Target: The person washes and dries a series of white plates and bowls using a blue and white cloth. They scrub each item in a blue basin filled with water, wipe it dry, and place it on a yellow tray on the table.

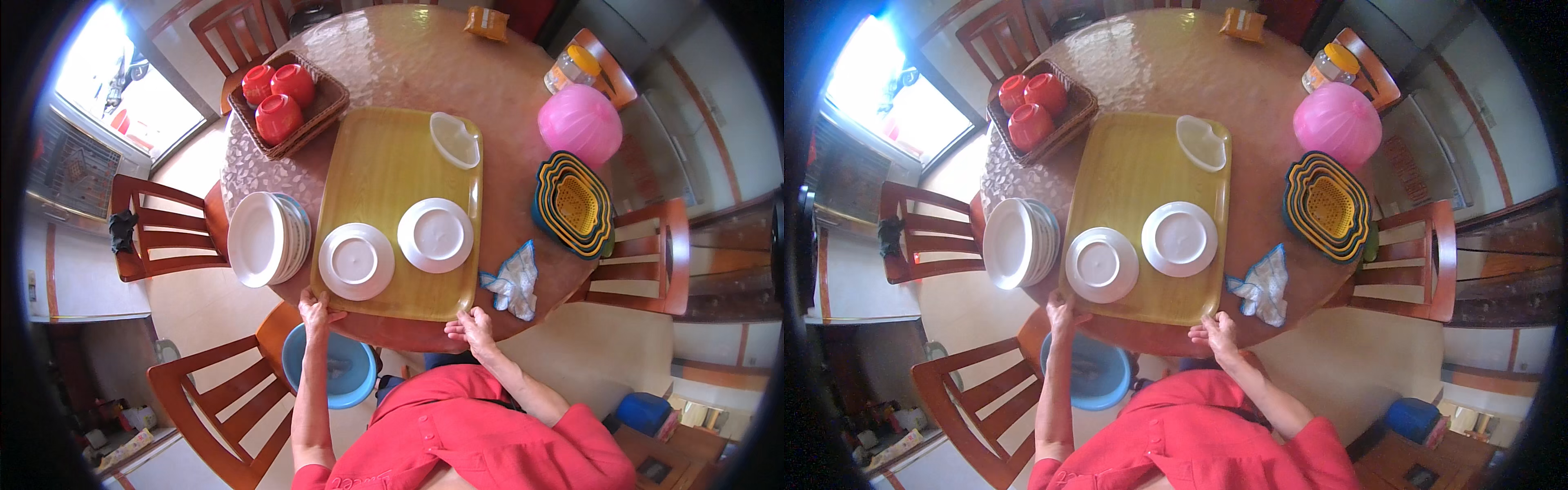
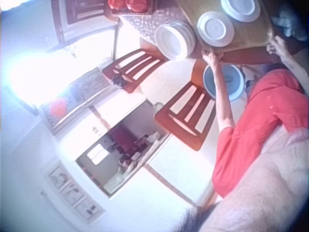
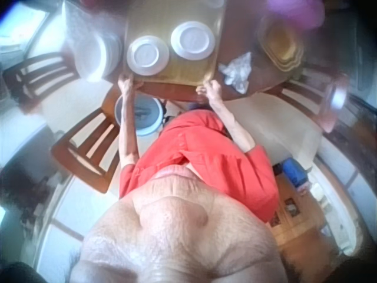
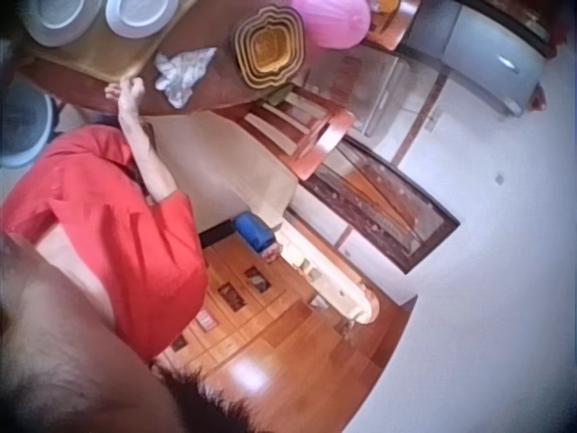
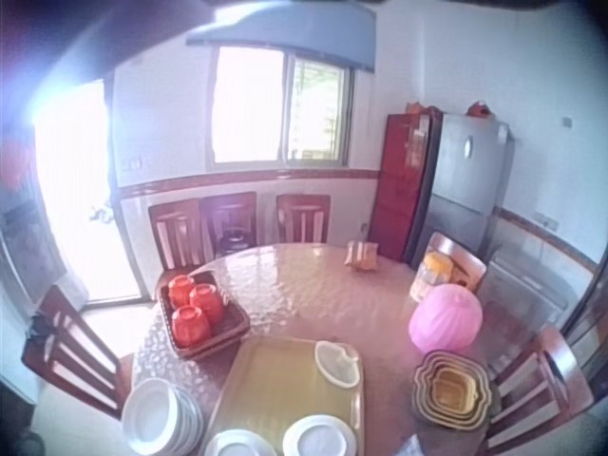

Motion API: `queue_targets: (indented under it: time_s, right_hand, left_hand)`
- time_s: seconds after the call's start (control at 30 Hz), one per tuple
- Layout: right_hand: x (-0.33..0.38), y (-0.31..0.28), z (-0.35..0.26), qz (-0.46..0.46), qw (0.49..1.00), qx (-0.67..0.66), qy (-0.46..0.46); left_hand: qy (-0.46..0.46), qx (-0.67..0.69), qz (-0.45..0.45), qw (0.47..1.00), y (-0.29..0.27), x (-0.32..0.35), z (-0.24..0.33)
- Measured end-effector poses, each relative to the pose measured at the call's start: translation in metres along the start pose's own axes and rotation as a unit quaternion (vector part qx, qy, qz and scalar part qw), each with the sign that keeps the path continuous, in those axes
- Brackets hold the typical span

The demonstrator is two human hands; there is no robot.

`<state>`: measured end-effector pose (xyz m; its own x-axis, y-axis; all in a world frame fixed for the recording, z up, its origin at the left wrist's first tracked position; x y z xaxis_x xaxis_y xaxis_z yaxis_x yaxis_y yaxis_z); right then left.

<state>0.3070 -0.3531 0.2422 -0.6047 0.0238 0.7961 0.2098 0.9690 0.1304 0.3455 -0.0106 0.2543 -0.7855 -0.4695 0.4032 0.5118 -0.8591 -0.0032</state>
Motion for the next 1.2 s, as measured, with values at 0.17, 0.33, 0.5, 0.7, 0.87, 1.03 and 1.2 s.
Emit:
queue_targets:
  time_s: [0.17,0.33,0.5,0.7,0.87,1.03,1.2]
  right_hand:
    - [0.000,-0.002,-0.005,-0.003,1.000,0.009,-0.009]
    - [-0.018,-0.017,-0.029,0.013,0.999,0.021,-0.023]
    - [-0.032,-0.026,-0.055,0.025,0.999,0.022,-0.032]
    - [-0.044,-0.029,-0.083,0.047,0.996,0.011,-0.070]
    - [-0.059,-0.025,-0.109,0.065,0.985,-0.017,-0.162]
    - [-0.087,-0.013,-0.154,0.055,0.972,-0.019,-0.226]
    - [-0.134,-0.015,-0.194,0.105,0.952,-0.032,-0.286]
  left_hand:
    - [-0.004,-0.009,0.015,1.000,0.005,0.002,0.001]
    - [-0.005,0.004,-0.002,1.000,0.029,0.003,0.004]
    - [-0.003,0.002,-0.017,1.000,0.053,-0.004,0.010]
    - [-0.007,0.016,-0.022,1.000,0.086,-0.018,0.019]
    - [-0.002,0.051,-0.034,0.998,0.119,-0.034,0.023]
    - [-0.042,0.118,-0.056,0.991,0.162,-0.052,0.021]
    - [-0.034,0.154,-0.060,0.986,0.208,-0.070,0.027]
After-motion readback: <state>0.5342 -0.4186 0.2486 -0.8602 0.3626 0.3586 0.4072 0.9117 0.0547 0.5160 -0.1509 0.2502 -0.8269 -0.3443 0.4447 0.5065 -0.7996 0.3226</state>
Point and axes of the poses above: each hand's wrist, its own x-axis away from the middle knuckle, its own y-axis out of the palm, z = x × y, the point moved 4 cm from there along -x, towards the middle knuckle, and after that the axes turned 9 degrees about y, right-handed, at the moved point
